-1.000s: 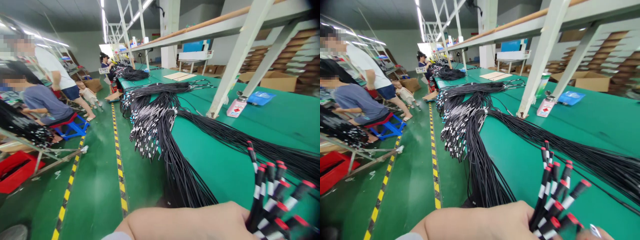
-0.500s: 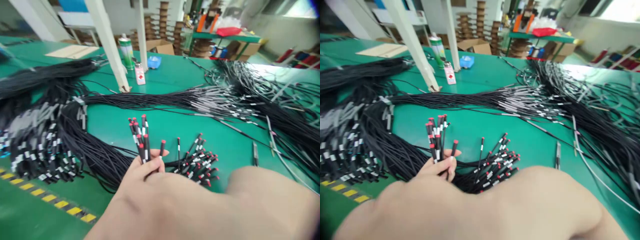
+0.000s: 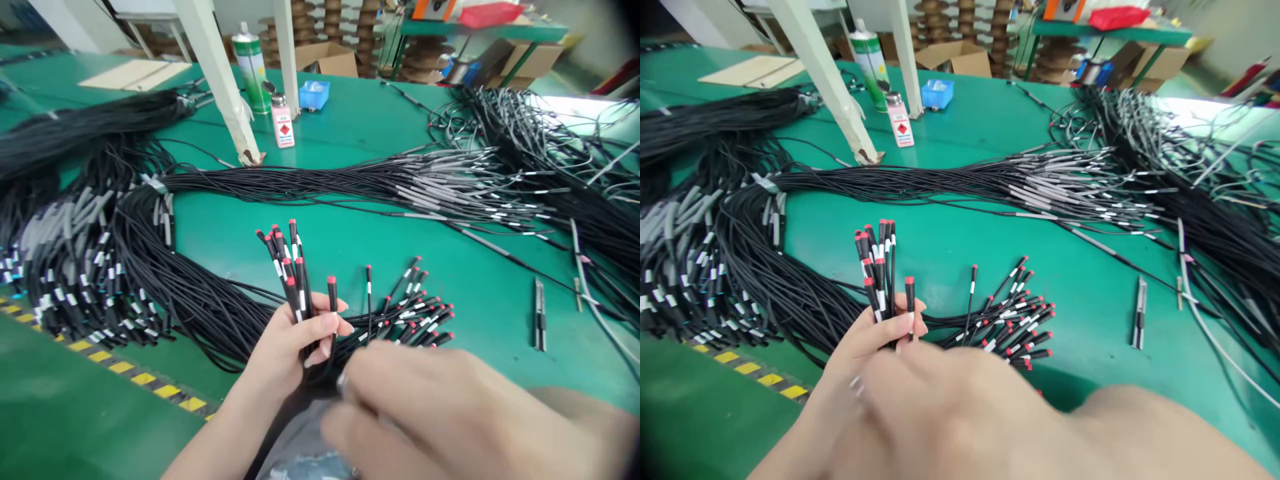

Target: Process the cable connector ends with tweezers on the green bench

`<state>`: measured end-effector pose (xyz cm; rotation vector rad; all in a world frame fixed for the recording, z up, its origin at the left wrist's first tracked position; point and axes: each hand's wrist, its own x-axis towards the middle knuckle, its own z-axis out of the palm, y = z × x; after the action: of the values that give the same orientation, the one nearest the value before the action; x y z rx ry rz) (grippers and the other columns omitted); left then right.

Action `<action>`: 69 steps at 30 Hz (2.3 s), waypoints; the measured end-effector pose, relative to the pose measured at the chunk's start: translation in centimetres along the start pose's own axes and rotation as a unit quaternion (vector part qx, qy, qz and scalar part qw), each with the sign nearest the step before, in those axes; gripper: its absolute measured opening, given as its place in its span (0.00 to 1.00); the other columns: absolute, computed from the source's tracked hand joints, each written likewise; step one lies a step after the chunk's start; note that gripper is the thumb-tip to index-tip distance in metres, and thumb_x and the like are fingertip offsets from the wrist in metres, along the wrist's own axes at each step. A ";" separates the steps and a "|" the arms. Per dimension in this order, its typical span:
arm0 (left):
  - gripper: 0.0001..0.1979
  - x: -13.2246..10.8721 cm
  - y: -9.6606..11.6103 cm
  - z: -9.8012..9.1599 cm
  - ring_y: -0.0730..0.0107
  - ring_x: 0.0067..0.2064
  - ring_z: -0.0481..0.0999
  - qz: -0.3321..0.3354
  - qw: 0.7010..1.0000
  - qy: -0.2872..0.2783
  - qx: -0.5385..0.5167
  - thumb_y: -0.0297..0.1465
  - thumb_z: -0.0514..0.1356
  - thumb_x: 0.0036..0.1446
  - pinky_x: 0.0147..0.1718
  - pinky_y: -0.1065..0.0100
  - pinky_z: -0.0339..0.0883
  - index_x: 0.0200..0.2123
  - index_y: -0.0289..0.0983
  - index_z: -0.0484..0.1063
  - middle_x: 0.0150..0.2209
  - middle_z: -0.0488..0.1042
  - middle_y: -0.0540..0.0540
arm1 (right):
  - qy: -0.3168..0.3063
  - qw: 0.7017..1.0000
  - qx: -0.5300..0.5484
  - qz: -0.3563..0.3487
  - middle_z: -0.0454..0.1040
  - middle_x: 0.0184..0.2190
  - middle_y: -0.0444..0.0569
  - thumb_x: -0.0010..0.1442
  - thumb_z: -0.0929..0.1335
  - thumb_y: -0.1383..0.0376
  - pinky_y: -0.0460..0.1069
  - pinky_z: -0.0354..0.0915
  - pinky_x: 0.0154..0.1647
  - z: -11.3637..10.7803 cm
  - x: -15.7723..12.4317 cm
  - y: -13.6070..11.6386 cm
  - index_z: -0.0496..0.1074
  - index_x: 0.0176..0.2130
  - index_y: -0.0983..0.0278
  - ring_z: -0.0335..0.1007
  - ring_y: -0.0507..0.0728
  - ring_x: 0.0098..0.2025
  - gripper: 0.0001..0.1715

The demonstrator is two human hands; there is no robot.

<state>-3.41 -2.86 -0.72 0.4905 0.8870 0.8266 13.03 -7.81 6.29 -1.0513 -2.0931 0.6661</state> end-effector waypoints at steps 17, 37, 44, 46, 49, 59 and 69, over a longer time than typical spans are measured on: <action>0.11 0.5 -0.2 0.0 0.81 0.15 0.66 -0.017 0.997 -0.039 -0.066 0.30 0.74 0.42 0.14 0.80 0.53 0.28 0.33 0.76 0.20 0.78 0.46 | 0.170 0.970 0.172 0.005 0.75 0.48 0.51 0.60 0.67 0.80 0.54 0.75 0.55 4.1 -1.4 7.0 0.63 0.57 0.59 0.74 0.57 0.52 0.30; 0.12 1.0 -0.5 -0.1 0.82 0.17 0.64 -0.022 0.996 -0.071 -0.041 0.30 0.73 0.43 0.15 0.78 0.50 0.25 0.33 0.73 0.23 0.77 0.46 | 0.175 0.977 0.122 -0.014 0.77 0.47 0.51 0.58 0.66 0.83 0.49 0.78 0.46 3.9 -1.3 7.0 0.65 0.53 0.61 0.77 0.55 0.49 0.28; 0.15 1.1 -0.5 0.0 0.82 0.16 0.62 -0.018 0.998 -0.046 -0.040 0.30 0.74 0.40 0.15 0.78 0.49 0.31 0.33 0.76 0.20 0.74 0.50 | 0.184 0.961 0.208 -0.015 0.74 0.50 0.50 0.56 0.65 0.87 0.53 0.74 0.56 4.5 -1.5 7.3 0.63 0.56 0.61 0.74 0.56 0.54 0.35; 0.16 1.1 -0.5 0.0 0.83 0.16 0.61 -0.014 0.998 -0.047 -0.033 0.32 0.75 0.39 0.15 0.77 0.49 0.30 0.33 0.76 0.18 0.71 0.53 | 0.183 0.963 0.200 -0.016 0.74 0.50 0.50 0.56 0.65 0.87 0.53 0.74 0.57 4.7 -1.6 7.4 0.62 0.57 0.61 0.73 0.56 0.54 0.35; 0.16 1.2 -0.6 -0.1 0.83 0.15 0.60 -0.009 0.998 -0.051 -0.029 0.34 0.75 0.38 0.15 0.77 0.50 0.28 0.34 0.75 0.16 0.68 0.55 | 0.182 0.967 0.175 -0.019 0.74 0.49 0.50 0.56 0.66 0.86 0.52 0.74 0.56 4.9 -1.6 7.4 0.62 0.56 0.61 0.74 0.55 0.53 0.35; 0.20 1.4 -0.6 -0.1 0.83 0.14 0.59 -0.026 0.998 -0.047 -0.029 0.36 0.76 0.37 0.14 0.78 0.50 0.25 0.36 0.69 0.12 0.65 0.56 | 0.179 0.976 0.123 -0.028 0.75 0.48 0.55 0.56 0.69 0.82 0.52 0.77 0.50 5.2 -1.5 7.5 0.64 0.54 0.62 0.76 0.58 0.50 0.30; 0.21 1.7 -0.4 -0.1 0.83 0.13 0.60 -0.039 0.996 -0.060 -0.060 0.34 0.77 0.37 0.12 0.80 0.49 0.24 0.36 0.67 0.13 0.67 0.56 | 0.196 0.977 0.080 0.001 0.77 0.45 0.56 0.58 0.68 0.79 0.52 0.79 0.44 5.5 -1.4 7.4 0.65 0.49 0.62 0.79 0.59 0.45 0.22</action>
<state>-2.73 -1.74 -1.85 0.3933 0.7360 0.7664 12.94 -5.76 -2.83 -1.0021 -1.6711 0.5662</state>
